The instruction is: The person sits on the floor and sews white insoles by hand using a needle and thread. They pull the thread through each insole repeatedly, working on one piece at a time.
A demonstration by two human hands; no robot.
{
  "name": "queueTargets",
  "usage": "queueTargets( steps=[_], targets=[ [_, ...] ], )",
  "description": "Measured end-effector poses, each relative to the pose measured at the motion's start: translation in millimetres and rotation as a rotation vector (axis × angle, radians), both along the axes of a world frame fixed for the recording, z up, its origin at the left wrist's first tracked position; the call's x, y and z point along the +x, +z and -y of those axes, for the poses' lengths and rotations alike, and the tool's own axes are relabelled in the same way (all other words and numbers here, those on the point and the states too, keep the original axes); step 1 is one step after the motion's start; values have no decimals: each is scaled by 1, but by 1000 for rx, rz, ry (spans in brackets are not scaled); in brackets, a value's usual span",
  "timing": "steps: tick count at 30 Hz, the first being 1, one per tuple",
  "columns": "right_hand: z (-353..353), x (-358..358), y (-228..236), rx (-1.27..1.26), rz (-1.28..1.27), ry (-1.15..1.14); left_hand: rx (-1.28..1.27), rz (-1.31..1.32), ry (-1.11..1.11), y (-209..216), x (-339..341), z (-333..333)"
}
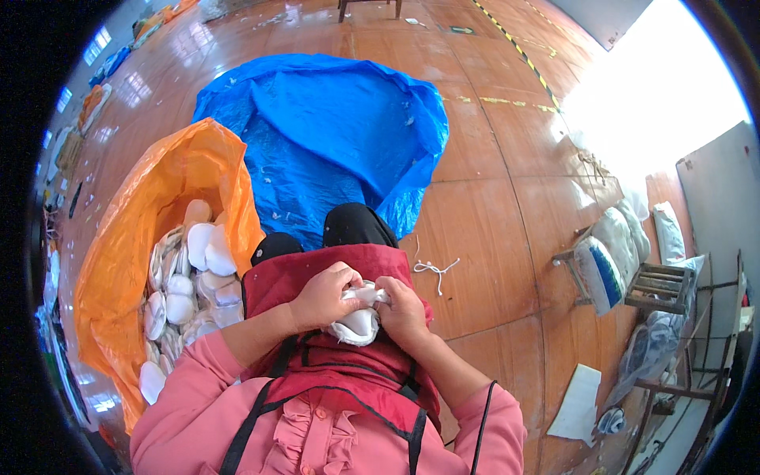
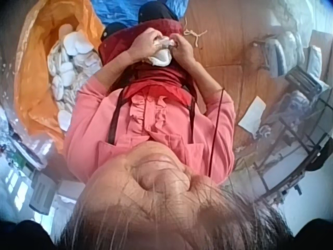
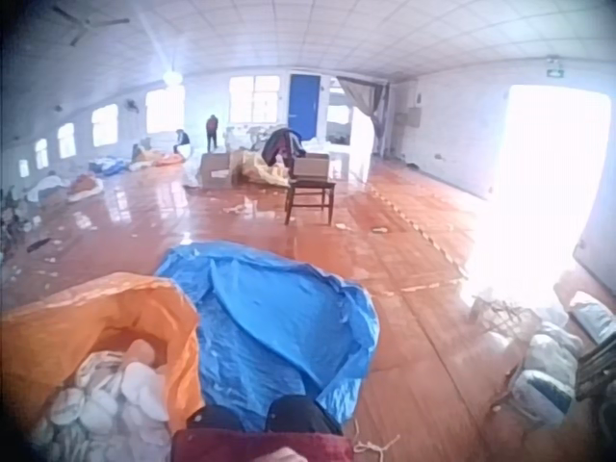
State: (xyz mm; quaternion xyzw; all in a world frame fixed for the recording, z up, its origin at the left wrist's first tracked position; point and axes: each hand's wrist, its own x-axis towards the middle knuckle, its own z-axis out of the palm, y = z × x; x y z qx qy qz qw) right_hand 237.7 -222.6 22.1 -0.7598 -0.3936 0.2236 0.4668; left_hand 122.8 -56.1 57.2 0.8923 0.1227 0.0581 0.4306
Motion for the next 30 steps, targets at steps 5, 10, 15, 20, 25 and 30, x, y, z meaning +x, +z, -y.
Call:
queueTargets(
  steps=[5, 10, 15, 20, 25, 30],
  targets=[
    [-5, 0, 6, -89, 62, 18, -46, -99, -8, -3, 4, 1],
    [-8, -3, 2, -85, 101, 1, -24, -79, 51, -8, 3, 9],
    [0, -5, 13, -130, -160, -12, -2, 8, 21, -11, -9, 15],
    [19, 12, 4, -73, -318, 170, 77, 213, 17, -13, -14, 24],
    [18, 16, 10, -20, -87, 217, 167, 284, 1, -17, -12, 24],
    [11, 13, 4, -46, 27, 172, 114, 259, 3, -20, -9, 19]
  ],
)
